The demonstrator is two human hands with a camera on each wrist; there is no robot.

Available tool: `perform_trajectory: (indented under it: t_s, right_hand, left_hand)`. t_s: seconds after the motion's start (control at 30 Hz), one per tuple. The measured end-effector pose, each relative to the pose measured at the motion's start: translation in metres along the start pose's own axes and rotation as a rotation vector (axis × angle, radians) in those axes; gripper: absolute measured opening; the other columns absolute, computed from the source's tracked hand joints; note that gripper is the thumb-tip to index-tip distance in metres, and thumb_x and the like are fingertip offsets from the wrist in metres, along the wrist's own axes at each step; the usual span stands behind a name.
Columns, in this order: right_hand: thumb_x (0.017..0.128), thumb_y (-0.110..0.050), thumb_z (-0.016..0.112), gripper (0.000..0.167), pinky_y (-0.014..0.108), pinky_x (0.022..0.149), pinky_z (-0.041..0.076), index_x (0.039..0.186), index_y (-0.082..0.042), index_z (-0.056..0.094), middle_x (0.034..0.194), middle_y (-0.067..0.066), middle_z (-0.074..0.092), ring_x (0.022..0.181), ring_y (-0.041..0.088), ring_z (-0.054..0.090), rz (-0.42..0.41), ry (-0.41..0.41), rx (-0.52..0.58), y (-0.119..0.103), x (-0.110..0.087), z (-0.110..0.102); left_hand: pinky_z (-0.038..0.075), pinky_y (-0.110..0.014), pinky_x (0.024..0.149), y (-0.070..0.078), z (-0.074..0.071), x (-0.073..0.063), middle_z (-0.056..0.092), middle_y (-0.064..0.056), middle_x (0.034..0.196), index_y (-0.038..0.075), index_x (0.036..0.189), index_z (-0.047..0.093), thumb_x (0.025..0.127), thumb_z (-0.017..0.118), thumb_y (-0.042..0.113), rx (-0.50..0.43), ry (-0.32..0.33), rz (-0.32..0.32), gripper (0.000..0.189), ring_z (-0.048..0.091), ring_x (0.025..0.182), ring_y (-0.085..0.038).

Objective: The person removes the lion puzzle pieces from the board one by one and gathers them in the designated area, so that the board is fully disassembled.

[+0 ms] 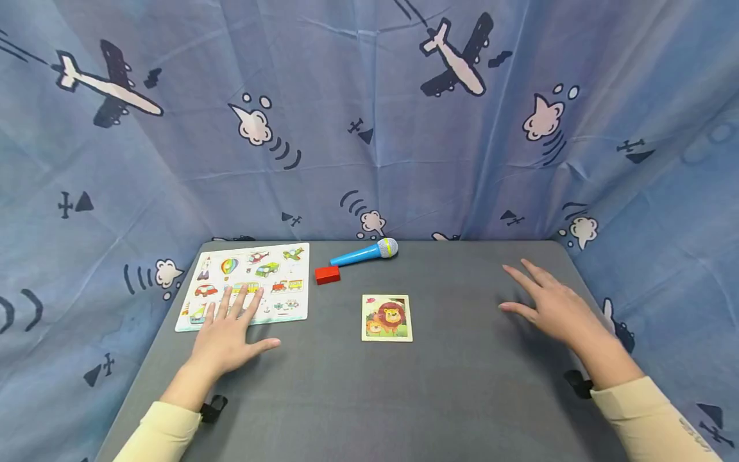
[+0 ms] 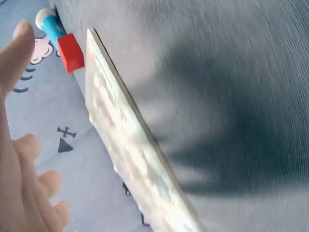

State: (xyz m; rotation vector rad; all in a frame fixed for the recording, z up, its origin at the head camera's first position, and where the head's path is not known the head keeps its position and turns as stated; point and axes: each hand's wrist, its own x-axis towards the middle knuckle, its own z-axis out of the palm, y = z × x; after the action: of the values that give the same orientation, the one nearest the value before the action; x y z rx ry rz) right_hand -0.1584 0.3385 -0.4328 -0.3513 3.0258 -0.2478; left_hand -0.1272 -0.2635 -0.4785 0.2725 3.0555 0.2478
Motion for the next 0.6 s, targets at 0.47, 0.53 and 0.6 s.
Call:
perform_trajectory:
  t_s: [0.47, 0.53, 0.6]
  right_hand:
    - [0.093, -0.027, 0.073, 0.057, 0.065, 0.091, 0.049, 0.144, -0.011, 0.055, 0.138, 0.018, 0.06, 0.114, 0.039, 0.065, -0.073, 0.191, 0.188, -0.035, 0.017, 0.027]
    - [0.093, -0.027, 0.073, 0.056, 0.063, 0.091, 0.05, 0.143, -0.01, 0.055, 0.136, 0.018, 0.061, 0.113, 0.038, 0.065, -0.081, 0.199, 0.204, -0.041, 0.02, 0.03]
    - [0.093, -0.026, 0.073, 0.054, 0.062, 0.091, 0.051, 0.142, -0.009, 0.057, 0.135, 0.017, 0.062, 0.112, 0.037, 0.065, -0.089, 0.21, 0.224, -0.047, 0.024, 0.032]
  left_hand:
    - [0.012, -0.061, 0.124, 0.047, 0.033, 0.017, 0.029, -0.009, 0.166, 0.02, 0.161, 0.028, 0.085, 0.069, 0.063, -0.237, 0.108, 0.085, 0.097, 0.013, 0.155, -0.04]
    - [0.013, -0.058, 0.125, 0.053, 0.035, 0.018, 0.031, -0.008, 0.165, 0.019, 0.161, 0.028, 0.086, 0.07, 0.062, -0.269, 0.112, 0.083, 0.096, 0.015, 0.155, -0.038]
    - [0.014, -0.056, 0.126, 0.059, 0.036, 0.019, 0.032, -0.008, 0.165, 0.019, 0.161, 0.027, 0.086, 0.07, 0.061, -0.298, 0.109, 0.075, 0.097, 0.017, 0.155, -0.036]
